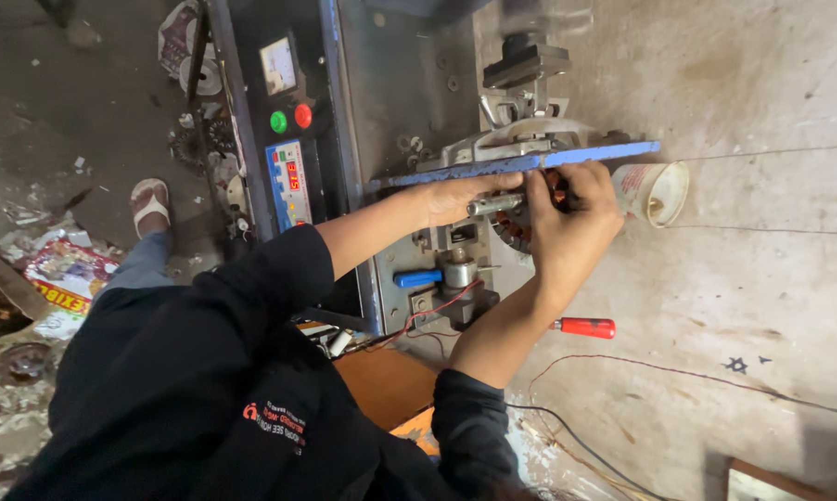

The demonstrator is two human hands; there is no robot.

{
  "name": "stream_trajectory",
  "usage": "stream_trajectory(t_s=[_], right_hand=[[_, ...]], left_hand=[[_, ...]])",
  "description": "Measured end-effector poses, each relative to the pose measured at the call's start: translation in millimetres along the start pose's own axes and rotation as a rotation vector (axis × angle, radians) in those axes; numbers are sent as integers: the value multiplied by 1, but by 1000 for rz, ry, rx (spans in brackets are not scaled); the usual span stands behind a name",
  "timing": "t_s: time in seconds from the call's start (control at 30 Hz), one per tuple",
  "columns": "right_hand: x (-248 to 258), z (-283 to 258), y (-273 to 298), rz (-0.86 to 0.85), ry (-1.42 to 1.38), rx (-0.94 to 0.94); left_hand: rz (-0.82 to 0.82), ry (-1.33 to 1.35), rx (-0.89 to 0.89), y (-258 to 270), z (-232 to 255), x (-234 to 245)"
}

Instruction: The person operates a coil winding machine, feeding copper wire onto a rotor core held in the machine's chuck. They repeatedly press a control button to advance the winding cycle and adjust the wire with their hands to maintain alignment.

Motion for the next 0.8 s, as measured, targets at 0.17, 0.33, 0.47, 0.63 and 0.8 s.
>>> stream_trajectory(t_s=[0.17, 0.33, 0.47, 0.63, 0.8], right_hand=[[0, 1, 0, -6, -27, -56], [1, -5, -1, -16, 13, -93], [2, -11, -4, -34, 7, -106], [1, -7, -6, -43, -3, -225], [3, -4, -4, -18, -65, -239]], left_hand=[[71, -10, 68, -3, -11, 13], [27, 25, 138, -5, -33, 34], [48, 94, 62, -3, -37, 53], [68, 154, 105, 3, -36, 56], [45, 93, 241, 19, -23, 50]])
Point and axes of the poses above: each hand's wrist, its own y-axis away from the middle knuckle, its own x-axis out of the back of the hand, z = x × y, the point moved 6 cm from there along -y, towards the middle knuckle, and after that the axes turned 1 degree about x, right-handed, at the moved point
